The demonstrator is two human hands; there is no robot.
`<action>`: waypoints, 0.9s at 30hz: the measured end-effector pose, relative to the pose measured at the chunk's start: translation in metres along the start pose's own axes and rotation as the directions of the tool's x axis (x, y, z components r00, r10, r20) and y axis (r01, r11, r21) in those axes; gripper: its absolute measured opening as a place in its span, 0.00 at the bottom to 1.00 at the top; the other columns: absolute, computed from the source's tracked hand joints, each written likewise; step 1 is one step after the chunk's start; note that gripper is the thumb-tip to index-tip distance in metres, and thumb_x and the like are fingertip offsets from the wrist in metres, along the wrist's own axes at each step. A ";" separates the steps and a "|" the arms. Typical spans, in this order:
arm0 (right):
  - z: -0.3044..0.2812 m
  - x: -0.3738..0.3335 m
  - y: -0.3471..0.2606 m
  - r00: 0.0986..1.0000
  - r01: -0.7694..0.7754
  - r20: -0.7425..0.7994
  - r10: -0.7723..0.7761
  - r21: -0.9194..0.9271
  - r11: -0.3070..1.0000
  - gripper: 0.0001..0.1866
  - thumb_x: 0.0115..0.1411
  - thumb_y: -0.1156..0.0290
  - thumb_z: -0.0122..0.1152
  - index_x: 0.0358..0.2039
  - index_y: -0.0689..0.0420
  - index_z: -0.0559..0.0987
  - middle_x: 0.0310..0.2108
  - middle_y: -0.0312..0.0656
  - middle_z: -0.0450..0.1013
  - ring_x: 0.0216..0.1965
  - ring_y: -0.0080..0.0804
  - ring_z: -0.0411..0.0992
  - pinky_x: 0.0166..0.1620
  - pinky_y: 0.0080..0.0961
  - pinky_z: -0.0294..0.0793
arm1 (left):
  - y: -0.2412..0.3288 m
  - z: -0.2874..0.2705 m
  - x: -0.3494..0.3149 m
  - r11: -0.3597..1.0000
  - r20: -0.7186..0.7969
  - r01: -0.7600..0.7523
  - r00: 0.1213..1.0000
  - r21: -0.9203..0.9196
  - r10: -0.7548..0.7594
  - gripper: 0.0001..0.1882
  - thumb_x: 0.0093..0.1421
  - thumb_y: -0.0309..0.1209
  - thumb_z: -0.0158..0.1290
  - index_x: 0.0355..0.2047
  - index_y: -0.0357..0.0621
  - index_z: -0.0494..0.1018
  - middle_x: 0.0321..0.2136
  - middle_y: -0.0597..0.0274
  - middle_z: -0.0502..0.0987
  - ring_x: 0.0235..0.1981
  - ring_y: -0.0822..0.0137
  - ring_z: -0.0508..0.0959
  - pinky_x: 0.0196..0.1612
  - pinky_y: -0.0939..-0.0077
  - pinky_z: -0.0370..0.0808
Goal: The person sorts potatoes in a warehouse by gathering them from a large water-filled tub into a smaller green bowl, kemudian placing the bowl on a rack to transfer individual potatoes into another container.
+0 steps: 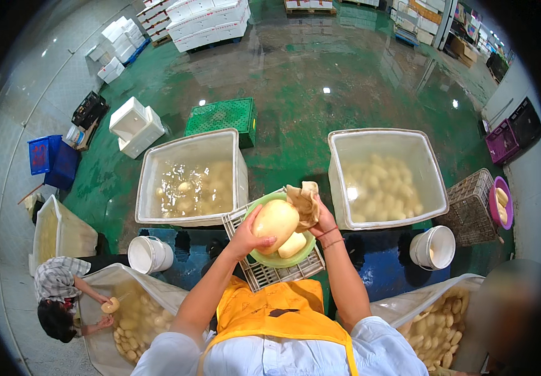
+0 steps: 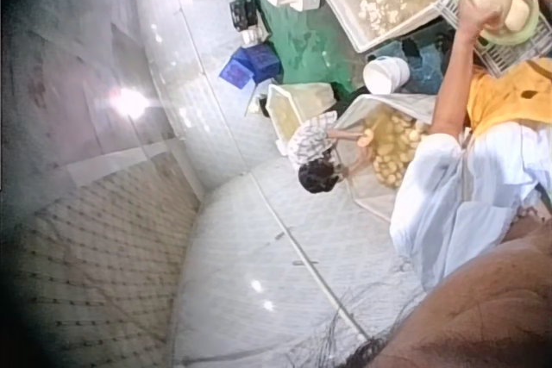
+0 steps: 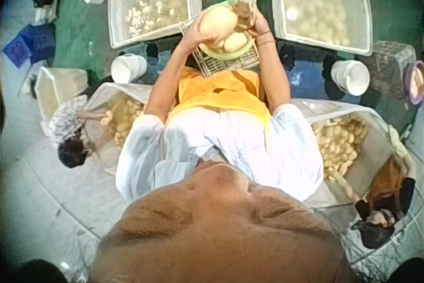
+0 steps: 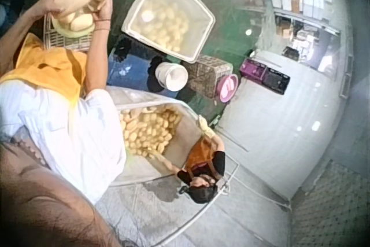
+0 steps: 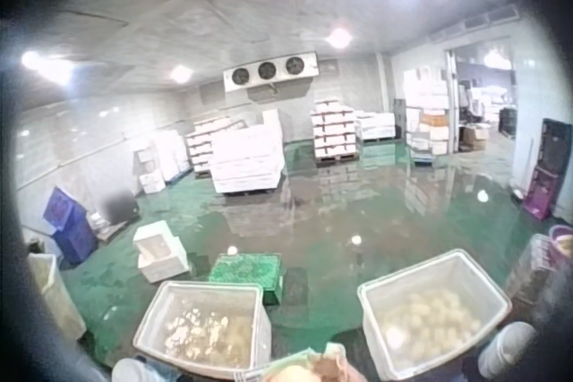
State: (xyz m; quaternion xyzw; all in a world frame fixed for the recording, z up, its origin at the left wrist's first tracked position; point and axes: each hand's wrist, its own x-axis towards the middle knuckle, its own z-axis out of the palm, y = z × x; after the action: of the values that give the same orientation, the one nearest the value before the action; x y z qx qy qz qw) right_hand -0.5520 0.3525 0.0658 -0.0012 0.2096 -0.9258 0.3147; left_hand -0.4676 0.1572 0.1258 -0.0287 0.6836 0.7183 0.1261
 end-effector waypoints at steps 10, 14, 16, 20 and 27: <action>0.028 -0.006 0.021 1.000 0.025 0.028 -0.009 -0.627 0.779 0.22 0.58 0.62 0.48 0.50 0.61 0.65 0.45 0.39 0.65 0.47 0.24 0.62 0.50 0.19 0.60 | -0.008 0.000 -0.005 0.671 0.079 -0.278 0.947 0.688 0.311 0.54 0.32 0.45 0.64 0.55 0.34 0.49 0.52 0.47 0.57 0.55 0.55 0.58 0.57 0.69 0.55; 0.031 -0.005 0.034 0.979 0.159 0.060 -0.195 -0.822 0.547 0.18 0.58 0.64 0.48 0.43 0.64 0.71 0.42 0.39 0.68 0.44 0.23 0.65 0.46 0.18 0.64 | -0.005 0.000 -0.006 0.943 0.015 -0.039 0.999 0.329 0.037 0.56 0.30 0.43 0.66 0.55 0.31 0.48 0.52 0.45 0.57 0.55 0.58 0.58 0.57 0.71 0.54; 0.022 0.003 0.039 0.987 0.093 -0.018 -0.160 -0.750 0.655 0.18 0.58 0.64 0.48 0.43 0.64 0.71 0.39 0.38 0.69 0.41 0.22 0.66 0.44 0.17 0.65 | -0.015 0.000 -0.006 0.927 -0.001 -0.104 0.994 0.360 0.112 0.55 0.30 0.42 0.66 0.54 0.31 0.49 0.51 0.47 0.58 0.54 0.59 0.59 0.56 0.71 0.55; 0.025 0.008 0.038 0.982 0.008 -0.144 -0.121 -0.609 0.793 0.17 0.60 0.63 0.44 0.42 0.62 0.71 0.34 0.36 0.71 0.35 0.20 0.68 0.37 0.17 0.68 | -0.025 -0.005 -0.010 0.906 0.026 -0.213 0.975 0.367 0.219 0.52 0.30 0.37 0.67 0.54 0.35 0.51 0.50 0.53 0.60 0.53 0.62 0.60 0.55 0.72 0.57; 0.054 -0.015 0.016 0.977 -0.070 0.150 0.149 -0.436 0.897 0.26 0.58 0.60 0.48 0.54 0.57 0.58 0.47 0.37 0.63 0.43 0.23 0.65 0.40 0.18 0.67 | -0.013 -0.013 -0.015 0.993 0.106 -0.106 0.988 -0.052 0.111 0.50 0.31 0.32 0.68 0.55 0.43 0.51 0.50 0.61 0.59 0.52 0.68 0.60 0.55 0.73 0.57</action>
State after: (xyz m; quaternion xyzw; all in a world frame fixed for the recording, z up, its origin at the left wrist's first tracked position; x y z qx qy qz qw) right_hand -0.5232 0.3291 0.1113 -0.1419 0.3780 -0.8339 0.3762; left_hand -0.4518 0.1424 0.1158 0.0449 0.6595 0.7402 0.1230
